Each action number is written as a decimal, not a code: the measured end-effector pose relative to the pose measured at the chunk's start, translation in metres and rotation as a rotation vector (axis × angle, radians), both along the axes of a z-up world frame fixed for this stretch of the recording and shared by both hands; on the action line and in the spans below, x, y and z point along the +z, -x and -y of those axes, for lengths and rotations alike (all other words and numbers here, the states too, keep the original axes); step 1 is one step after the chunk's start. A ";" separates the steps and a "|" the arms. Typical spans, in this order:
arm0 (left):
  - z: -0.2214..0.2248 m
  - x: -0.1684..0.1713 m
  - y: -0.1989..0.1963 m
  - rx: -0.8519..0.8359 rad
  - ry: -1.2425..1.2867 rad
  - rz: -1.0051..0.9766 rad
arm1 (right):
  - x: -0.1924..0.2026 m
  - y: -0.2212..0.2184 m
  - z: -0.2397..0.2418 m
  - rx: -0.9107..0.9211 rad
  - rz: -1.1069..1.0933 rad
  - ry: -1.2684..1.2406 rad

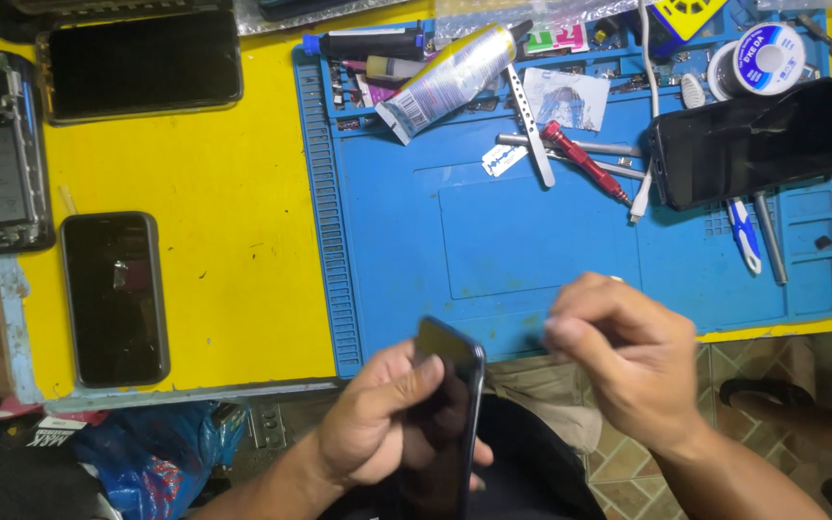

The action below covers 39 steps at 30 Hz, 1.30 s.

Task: The person applies adhesive to a smartphone frame and then presses the screen assembly onto it. They repeatedly press along the edges of the device to secure the bond and then power on the phone to check the display.

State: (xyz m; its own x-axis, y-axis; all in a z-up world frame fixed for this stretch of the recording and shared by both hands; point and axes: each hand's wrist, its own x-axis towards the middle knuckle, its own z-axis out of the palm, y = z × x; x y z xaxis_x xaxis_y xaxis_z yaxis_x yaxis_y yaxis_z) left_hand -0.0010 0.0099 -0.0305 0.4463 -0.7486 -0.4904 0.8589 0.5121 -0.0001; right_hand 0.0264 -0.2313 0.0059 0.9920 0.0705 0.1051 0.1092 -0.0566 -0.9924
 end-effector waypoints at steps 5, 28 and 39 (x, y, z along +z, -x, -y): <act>0.010 0.021 -0.019 0.205 -0.421 0.057 | -0.029 0.030 0.059 -0.102 0.150 -0.200; -0.012 -0.038 0.002 0.219 -0.258 0.197 | -0.178 0.101 0.180 -0.286 -0.093 0.339; 0.008 -0.025 0.001 0.298 -0.598 0.277 | -0.167 0.111 0.137 -0.683 -0.059 0.426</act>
